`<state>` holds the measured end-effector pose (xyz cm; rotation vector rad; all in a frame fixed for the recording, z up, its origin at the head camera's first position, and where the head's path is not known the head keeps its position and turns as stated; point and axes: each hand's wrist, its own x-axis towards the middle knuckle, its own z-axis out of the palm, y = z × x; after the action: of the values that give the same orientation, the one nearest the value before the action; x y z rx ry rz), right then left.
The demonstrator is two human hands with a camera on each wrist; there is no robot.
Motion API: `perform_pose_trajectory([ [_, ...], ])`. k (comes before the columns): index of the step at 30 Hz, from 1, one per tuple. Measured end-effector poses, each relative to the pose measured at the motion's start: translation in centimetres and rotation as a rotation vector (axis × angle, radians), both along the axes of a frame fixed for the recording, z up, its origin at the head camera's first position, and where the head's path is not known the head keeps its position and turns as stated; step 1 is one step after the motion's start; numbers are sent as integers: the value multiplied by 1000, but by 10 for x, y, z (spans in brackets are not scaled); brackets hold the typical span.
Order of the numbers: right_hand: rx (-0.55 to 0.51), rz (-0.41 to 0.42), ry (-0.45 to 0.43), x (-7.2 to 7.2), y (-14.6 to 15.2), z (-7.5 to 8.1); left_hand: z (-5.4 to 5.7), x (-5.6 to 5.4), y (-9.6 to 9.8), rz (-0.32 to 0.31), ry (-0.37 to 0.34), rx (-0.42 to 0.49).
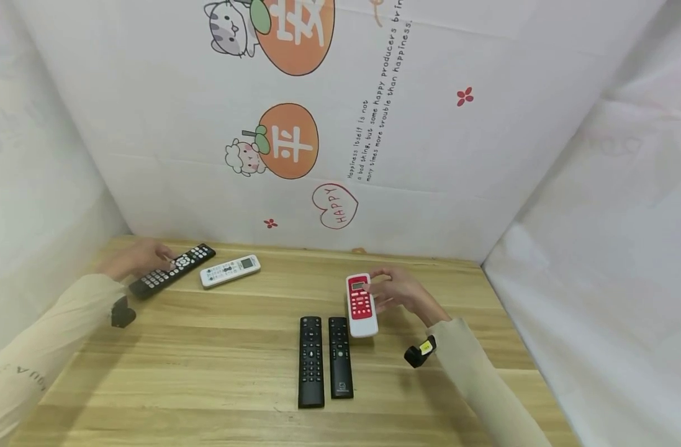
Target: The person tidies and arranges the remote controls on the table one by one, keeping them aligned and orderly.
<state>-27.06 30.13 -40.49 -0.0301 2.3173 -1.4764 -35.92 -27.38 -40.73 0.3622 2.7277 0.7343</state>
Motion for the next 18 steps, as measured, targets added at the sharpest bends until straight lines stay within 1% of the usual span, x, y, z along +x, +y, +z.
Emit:
perform_pose_trajectory([
  [4, -27, 67, -25, 6, 7, 2, -1, -2, 0, -8, 2, 12],
  [6, -35, 86, -41, 8, 10, 3, -1, -3, 0, 5, 1, 14],
  [10, -45, 99, -87, 13, 14, 3, 0, -3, 0, 26, 2, 11],
  [13, -50, 123, -121, 17, 17, 0, 0, -2, 0, 36, -6, 10],
  [18, -43, 164, -152, 23, 21, -7, 1, -1, 0, 27, -16, -5],
])
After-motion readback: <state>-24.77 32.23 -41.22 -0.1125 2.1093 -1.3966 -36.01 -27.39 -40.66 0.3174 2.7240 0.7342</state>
